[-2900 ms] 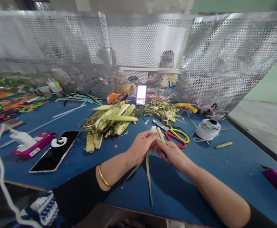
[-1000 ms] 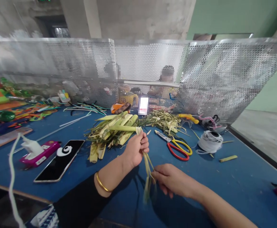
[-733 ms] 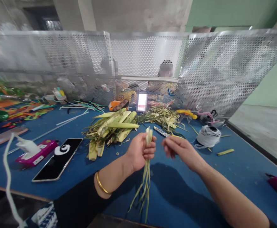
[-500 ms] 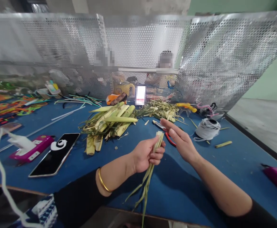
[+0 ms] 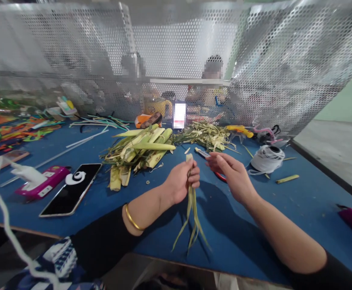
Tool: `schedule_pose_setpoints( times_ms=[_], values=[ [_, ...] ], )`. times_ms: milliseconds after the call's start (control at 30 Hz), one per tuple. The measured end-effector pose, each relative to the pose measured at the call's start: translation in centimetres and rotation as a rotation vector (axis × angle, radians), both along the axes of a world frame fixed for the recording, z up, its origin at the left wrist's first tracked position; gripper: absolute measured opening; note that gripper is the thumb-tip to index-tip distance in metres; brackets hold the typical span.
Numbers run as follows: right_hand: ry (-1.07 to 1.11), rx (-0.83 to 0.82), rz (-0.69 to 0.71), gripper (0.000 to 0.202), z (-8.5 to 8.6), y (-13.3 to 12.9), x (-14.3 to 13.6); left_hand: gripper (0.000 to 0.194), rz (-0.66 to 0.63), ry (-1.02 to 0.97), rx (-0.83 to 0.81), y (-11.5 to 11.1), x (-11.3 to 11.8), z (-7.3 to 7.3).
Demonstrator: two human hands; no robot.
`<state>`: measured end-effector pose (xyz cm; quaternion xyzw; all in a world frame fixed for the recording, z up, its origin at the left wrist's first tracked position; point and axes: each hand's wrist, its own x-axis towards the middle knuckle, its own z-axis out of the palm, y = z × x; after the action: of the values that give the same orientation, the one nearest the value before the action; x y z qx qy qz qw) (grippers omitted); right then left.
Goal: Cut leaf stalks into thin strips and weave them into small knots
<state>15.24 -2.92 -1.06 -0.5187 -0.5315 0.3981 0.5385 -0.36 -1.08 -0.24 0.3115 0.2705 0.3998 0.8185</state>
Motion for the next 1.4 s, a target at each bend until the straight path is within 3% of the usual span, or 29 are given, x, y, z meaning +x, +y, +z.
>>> schedule_pose_setpoints(
  times_ms=[133,233,400,500,633,767,867,933,967,1067,1167,1267,1400],
  values=[
    [0.116,-0.325,0.323,0.049,-0.3,-1.3,-2.4,0.033,0.234,-0.107,0.075,0.7,0.3,0.3],
    [0.071,-0.382,0.429,0.041,-0.6,-2.5,-4.3,0.037,0.303,-0.1,0.073,0.7,0.5,0.6],
    [-0.272,-0.211,0.314,0.036,-0.9,-2.4,-3.9,0.024,0.269,-0.149,0.03,1.1,-0.3,0.8],
    [-0.57,-0.059,0.214,0.032,-0.5,-1.9,-2.5,0.032,0.271,-0.211,-0.018,1.7,-0.9,0.7],
    [-0.838,-0.001,0.123,0.029,0.4,-1.7,-1.4,0.037,0.299,-0.245,-0.061,2.3,-1.1,0.5],
    [-1.003,0.035,0.087,0.03,1.2,-1.3,-0.2,0.031,0.373,-0.136,-0.039,3.2,-1.6,0.6],
    [-1.166,0.021,0.004,0.029,1.5,-0.8,0.7,0.025,0.688,0.12,0.175,3.9,-2.7,1.2],
    [-1.264,-0.01,-0.034,0.028,1.6,-0.6,1.0,0.015,0.942,0.28,0.588,3.8,-3.1,1.7],
    [-1.299,-0.017,-0.031,0.028,1.5,-0.6,1.0,0.015,0.941,0.378,0.843,3.5,-3.2,1.8],
    [-1.326,0.011,0.044,0.027,1.1,-0.7,0.5,0.021,0.424,0.757,1.361,2.2,-2.4,1.3],
    [-1.254,0.057,0.094,0.028,0.6,-0.7,0.0,0.023,0.016,1.072,1.547,1.4,-1.4,0.0],
    [-1.057,0.052,0.17,0.029,0.5,-0.5,0.1,0.034,-0.14,1.26,1.589,1.4,-1.3,-0.6],
    [-0.801,0.006,0.322,0.032,1.4,0.2,1.8,0.034,-0.157,1.364,1.542,1.4,-1.8,0.2]
  ],
)
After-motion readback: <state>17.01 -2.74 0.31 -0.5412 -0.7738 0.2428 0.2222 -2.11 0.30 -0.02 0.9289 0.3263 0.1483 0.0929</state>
